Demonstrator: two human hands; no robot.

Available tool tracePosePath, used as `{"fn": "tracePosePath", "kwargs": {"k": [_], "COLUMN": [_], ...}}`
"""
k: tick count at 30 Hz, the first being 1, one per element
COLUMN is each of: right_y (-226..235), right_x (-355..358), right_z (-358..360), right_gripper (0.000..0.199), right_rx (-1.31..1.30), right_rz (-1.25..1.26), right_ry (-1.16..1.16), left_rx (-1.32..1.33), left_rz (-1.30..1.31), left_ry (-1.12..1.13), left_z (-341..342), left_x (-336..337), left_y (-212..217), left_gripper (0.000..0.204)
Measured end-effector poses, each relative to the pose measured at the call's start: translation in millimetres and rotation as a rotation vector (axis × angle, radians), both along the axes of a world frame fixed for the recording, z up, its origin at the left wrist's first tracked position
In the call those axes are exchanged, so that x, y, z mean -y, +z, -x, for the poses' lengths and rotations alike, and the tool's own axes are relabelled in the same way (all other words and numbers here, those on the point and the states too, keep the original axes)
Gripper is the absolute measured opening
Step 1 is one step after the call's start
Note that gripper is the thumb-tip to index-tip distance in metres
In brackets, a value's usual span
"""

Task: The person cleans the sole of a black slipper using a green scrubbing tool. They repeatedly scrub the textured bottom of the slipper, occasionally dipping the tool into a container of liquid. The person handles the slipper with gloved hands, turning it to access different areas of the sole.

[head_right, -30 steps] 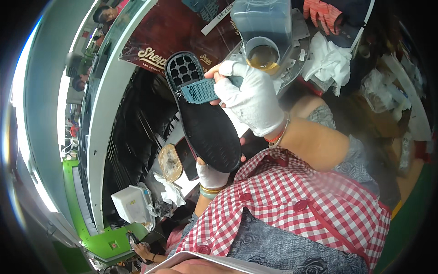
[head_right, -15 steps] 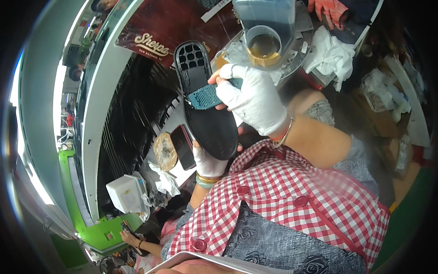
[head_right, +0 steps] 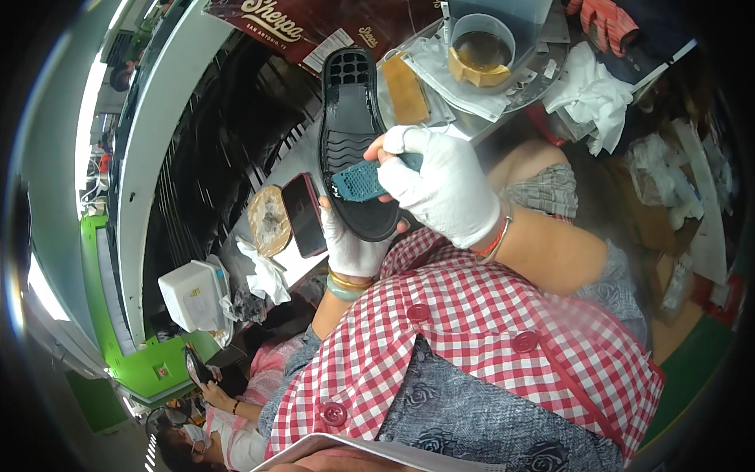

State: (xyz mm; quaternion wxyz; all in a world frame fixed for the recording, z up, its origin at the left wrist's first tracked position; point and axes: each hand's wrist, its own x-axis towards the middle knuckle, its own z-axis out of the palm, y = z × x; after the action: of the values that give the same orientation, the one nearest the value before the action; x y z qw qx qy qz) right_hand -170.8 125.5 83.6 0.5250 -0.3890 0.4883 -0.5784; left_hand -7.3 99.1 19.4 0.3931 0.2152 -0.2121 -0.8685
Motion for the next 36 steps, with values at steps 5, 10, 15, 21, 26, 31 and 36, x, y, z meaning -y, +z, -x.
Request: {"fn": "tracePosePath", "kwargs": {"k": [5,10,15,21,26,31,36], "right_y": [-2,-1,-9,4,9,6,8], "right_x": [-8,-14,-12,8,29,52,73], "right_z": [-9,-14,-21,-20,-32,-50,-64], "right_gripper": [0.014,0.012,0.013,0.018,0.020,0.022,0.025], "right_rx": [-0.011,-0.084,-0.161,-0.222,-0.138,-0.144,-0.178], "right_rz": [-0.026,-0.023,0.138,0.152,0.046,-0.053,-0.137], "right_ry": [0.049,0.181,0.257,0.486,0.670,0.792,0.810], "left_rx": [0.057,0.141,0.215,0.165,0.104,0.124,0.194], "left_rz": [-0.094,-0.193,-0.227,-0.299,-0.290,-0.180,-0.314], "left_ry": [0.023,0.094,0.139,0.077,-0.010,-0.164,-0.238], "left_z": [-10,-22,-31,-50,-72,-99,-114], "left_x": [0,-2,-8,-2,7,27,53], "left_y": [-7,-15,-10,-17,-16,-22,-6], "left_gripper": [0.078,0.091,0.100,0.103,0.097,0.085,0.067]}}
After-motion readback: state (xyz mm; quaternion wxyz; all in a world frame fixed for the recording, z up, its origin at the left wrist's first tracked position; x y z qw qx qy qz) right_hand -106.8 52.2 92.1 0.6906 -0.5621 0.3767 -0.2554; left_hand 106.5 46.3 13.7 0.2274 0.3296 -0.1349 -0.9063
